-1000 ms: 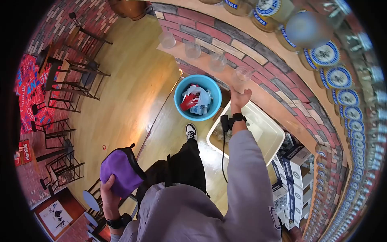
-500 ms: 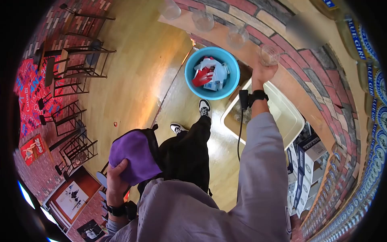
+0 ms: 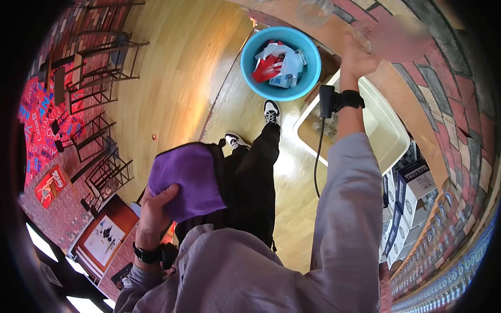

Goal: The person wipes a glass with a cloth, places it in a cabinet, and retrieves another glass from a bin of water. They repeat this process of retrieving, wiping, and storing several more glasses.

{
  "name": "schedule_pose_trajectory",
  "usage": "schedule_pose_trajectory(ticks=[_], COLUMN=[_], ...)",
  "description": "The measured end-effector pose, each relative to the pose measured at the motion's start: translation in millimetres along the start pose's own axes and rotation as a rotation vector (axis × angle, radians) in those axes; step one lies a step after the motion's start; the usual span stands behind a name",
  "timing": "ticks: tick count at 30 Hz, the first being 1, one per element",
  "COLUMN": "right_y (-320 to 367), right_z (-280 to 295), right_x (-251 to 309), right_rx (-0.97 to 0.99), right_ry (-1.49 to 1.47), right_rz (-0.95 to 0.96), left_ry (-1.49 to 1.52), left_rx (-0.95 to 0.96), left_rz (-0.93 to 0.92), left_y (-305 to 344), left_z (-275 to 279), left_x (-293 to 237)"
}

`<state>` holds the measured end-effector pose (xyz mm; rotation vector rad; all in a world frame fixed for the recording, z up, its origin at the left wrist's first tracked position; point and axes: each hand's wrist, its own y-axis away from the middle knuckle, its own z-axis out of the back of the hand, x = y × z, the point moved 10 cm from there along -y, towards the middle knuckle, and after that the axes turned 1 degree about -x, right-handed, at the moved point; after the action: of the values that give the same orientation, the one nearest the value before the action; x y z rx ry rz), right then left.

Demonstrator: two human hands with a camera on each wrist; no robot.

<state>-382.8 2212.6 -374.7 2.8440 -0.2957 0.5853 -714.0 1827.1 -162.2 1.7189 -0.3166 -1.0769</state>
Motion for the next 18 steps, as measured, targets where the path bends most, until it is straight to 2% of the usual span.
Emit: schedule_pose_trajectory(ticks=[2,4,7,8,9,10,11,14,16,17,18], right_y=[18,68,114,134,159,185,211,285,330,354,378], right_z=[-10,-71,-83,-92,-105,-112,-122,-169,-215,-222,-239], right_x=[10,52,65,62,61,57,53,27,2,-11,-15], right_rx=[0.006,-0.046,-0.010,0.005,0.063,0.067,0.103,0.286,0.584,0.623,0.746], right_ry=[0.070,1.271,1.354,1.253,1.356,1.180,1.193,1.193,1.121,1.092,1.139], right_rz=[0.050,0.548,0.580,0.407,0.363,0.286,0.232,-0.050,-0.091,-0.237,-0.181], left_ry=[-0.014,-0.005,-0.006,0.010,0.038,0.066,0.084,0.127,0.148,0.102,0.090], left_rx=[0.020,0.059,0.093,0.109,0.117,0.123,0.134,0.158,0.123,0.149,0.113], left_rz=[0.033,0.026,-0.006,-0.025,-0.049,-0.078,-0.110,-0.292,-0.449,-0.460,-0.528], left_y=[-6,-9,-7,-5,-3,1,7,34,57,68,81], left_z=[-6,-14,-20,-21,-18,-16,-15,-9,6,10,15], left_x=[5,4,1,0,-1,-4,-8,-21,-22,-16,-12])
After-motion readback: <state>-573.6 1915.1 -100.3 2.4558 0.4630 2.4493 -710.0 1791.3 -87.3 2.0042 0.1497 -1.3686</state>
